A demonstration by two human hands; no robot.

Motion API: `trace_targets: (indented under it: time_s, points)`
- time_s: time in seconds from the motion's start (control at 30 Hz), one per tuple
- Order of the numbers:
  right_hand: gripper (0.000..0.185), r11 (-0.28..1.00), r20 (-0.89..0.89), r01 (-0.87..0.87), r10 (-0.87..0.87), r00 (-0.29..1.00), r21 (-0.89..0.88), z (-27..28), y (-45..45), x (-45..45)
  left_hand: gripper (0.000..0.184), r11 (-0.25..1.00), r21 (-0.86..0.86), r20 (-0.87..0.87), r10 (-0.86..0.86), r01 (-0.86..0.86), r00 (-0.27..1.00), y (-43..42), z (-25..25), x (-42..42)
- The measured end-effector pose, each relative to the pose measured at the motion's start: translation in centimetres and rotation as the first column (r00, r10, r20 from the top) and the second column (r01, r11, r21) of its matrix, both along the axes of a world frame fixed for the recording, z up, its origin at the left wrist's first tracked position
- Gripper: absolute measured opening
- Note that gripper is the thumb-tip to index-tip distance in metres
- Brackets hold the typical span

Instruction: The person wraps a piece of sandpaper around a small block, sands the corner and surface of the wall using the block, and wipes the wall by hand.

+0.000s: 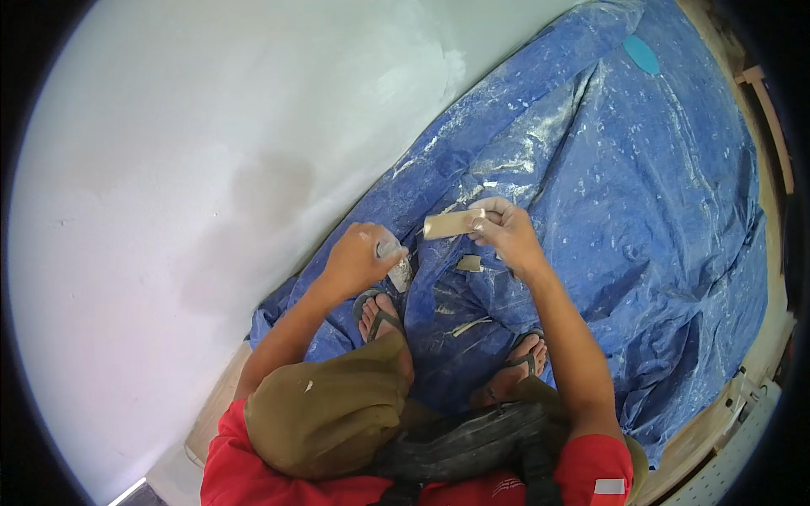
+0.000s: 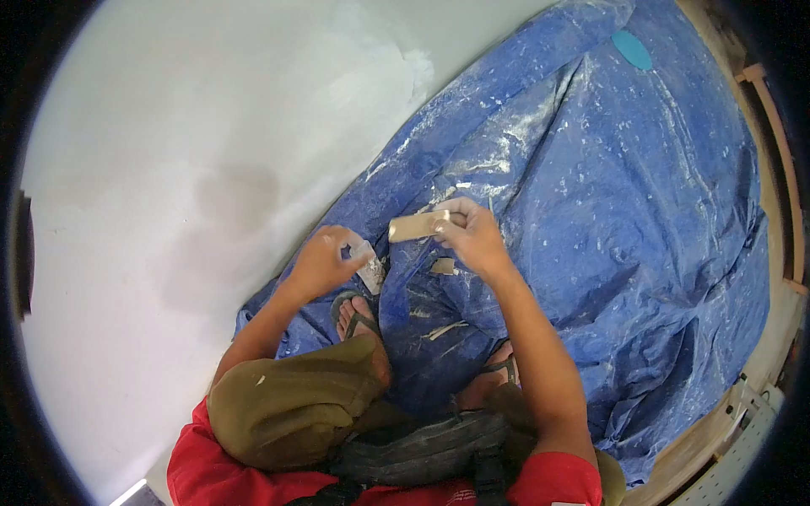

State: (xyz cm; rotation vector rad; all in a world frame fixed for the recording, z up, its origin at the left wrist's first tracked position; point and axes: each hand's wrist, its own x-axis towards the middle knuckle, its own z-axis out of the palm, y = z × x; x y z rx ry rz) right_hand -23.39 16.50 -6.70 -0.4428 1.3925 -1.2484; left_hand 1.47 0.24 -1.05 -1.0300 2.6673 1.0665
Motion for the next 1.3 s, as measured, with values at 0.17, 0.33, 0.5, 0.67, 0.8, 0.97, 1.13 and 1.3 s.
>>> trace_targets:
  time_s: [0.17,0.33,0.5,0.67,0.8,0.97,1.13,1.3]
  points:
    - [0.035,0.996,-0.023,0.049,-0.047,0.999,0.074,1.1,0.1,-0.5,0.029,0.981,-0.099,0.228,-0.140,0.166,0.964,1.2,-2.6,1.5]
    - [0.027,0.997,0.036,-0.011,0.008,0.999,0.080,0.9,0.1,-0.8,0.031,0.984,0.034,0.008,-0.174,0.173,0.985,-0.2,1.6,0.8]
    - [0.024,0.990,0.106,0.115,-0.123,0.987,0.077,1.0,-0.3,-0.4,0.034,0.949,0.089,-0.109,-0.294,0.304,0.950,-0.2,5.9,-1.4]
    - [0.023,0.979,0.271,0.191,-0.165,0.948,-0.072,3.2,-0.8,-0.5,0.041,0.734,-0.305,0.005,-0.636,0.607,0.772,0.9,5.6,-1.6]
    - [0.022,0.980,0.200,-0.007,0.048,0.979,-0.198,5.5,-1.1,-0.5,0.038,0.694,-0.441,-0.066,-0.658,0.569,0.750,1.3,4.1,-1.5]
    - [0.023,0.967,0.117,-0.180,0.203,0.972,-0.182,5.1,-0.9,-0.9,0.031,0.760,-0.478,-0.117,-0.552,0.440,0.826,1.0,2.9,-0.6]
    - [0.019,0.917,0.038,-0.396,0.395,0.918,0.046,7.4,-0.1,-2.8,0.025,0.902,-0.338,-0.333,-0.381,0.268,0.863,0.6,2.7,-1.0]
    - [0.019,0.944,0.147,-0.286,0.310,0.939,-0.164,3.6,0.7,-1.8,0.024,0.953,0.292,-0.364,0.029,0.084,0.931,0.6,2.4,-0.6]
